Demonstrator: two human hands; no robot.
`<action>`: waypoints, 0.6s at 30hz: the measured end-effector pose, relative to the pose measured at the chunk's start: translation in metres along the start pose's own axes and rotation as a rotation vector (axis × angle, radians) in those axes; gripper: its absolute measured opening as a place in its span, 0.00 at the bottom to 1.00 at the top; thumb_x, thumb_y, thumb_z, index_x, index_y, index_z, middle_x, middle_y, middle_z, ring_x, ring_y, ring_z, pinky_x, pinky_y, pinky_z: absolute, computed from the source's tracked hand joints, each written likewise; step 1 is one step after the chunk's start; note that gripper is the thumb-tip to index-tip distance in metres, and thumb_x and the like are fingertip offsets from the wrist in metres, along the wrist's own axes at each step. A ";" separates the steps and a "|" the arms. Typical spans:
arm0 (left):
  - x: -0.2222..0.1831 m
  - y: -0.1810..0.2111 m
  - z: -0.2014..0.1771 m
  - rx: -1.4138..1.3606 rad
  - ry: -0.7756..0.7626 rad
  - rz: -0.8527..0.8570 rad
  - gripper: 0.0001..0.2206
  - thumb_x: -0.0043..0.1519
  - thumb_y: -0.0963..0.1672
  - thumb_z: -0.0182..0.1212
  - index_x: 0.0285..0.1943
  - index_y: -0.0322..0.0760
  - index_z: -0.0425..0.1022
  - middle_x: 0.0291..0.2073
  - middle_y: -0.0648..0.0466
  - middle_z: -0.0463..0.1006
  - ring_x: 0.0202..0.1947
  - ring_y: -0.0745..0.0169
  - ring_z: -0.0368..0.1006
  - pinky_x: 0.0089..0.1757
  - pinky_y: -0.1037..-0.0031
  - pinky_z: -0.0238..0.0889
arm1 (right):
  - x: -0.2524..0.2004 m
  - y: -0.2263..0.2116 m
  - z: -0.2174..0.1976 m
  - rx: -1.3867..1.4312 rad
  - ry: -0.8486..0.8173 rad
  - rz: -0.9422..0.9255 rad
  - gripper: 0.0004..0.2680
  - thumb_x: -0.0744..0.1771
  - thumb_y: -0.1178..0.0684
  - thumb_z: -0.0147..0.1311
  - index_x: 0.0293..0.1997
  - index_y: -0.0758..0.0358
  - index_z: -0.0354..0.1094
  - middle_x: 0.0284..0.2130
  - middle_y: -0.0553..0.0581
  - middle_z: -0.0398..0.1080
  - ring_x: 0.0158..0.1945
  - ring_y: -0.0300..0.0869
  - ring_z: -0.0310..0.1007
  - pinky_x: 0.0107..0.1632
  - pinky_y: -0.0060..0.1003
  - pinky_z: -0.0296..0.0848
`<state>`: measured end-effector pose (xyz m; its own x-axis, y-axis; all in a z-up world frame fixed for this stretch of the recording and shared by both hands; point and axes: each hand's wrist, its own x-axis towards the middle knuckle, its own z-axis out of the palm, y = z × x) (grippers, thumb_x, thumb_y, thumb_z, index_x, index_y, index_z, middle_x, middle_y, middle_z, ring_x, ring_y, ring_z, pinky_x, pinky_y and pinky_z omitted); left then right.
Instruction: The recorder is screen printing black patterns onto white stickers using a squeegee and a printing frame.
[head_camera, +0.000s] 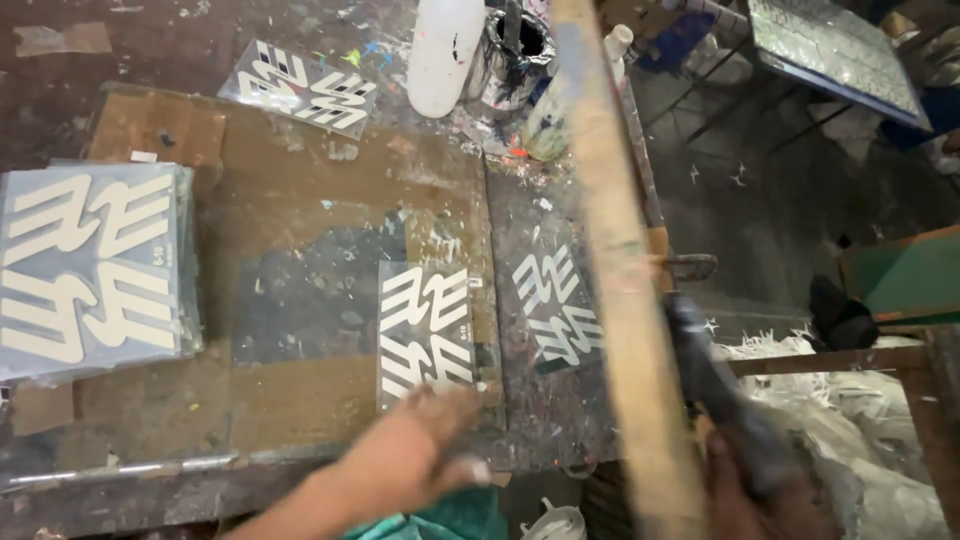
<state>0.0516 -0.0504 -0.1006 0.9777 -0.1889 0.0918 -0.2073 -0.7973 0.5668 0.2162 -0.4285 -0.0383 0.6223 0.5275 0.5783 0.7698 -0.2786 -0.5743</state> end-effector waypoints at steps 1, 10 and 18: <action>-0.004 0.005 -0.027 -0.212 0.191 -0.139 0.35 0.61 0.54 0.60 0.71 0.26 0.60 0.69 0.39 0.63 0.70 0.42 0.57 0.64 0.51 0.43 | 0.043 -0.011 0.033 -0.003 -0.002 0.002 0.11 0.68 0.62 0.55 0.57 0.67 0.69 0.56 0.62 0.73 0.63 0.50 0.73 0.70 0.40 0.68; -0.045 -0.038 -0.052 -0.690 0.718 -0.998 0.25 0.61 0.50 0.63 0.66 0.38 0.72 0.47 0.41 0.85 0.47 0.52 0.81 0.46 0.63 0.72 | 0.047 -0.054 0.182 0.126 -0.403 -0.028 0.17 0.56 0.66 0.57 0.48 0.66 0.77 0.50 0.60 0.79 0.57 0.50 0.78 0.62 0.44 0.73; -0.046 -0.065 -0.039 0.039 0.581 -0.977 0.29 0.57 0.57 0.62 0.61 0.37 0.76 0.40 0.37 0.82 0.44 0.37 0.77 0.44 0.55 0.71 | 0.082 -0.041 0.216 0.226 -0.661 -0.058 0.16 0.56 0.60 0.62 0.46 0.64 0.76 0.45 0.58 0.80 0.50 0.52 0.80 0.54 0.42 0.78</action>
<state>0.0218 0.0329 -0.1099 0.5874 0.8093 -0.0041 0.6609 -0.4768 0.5795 0.2051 -0.2001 -0.0925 0.3093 0.9340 0.1788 0.7063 -0.0997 -0.7008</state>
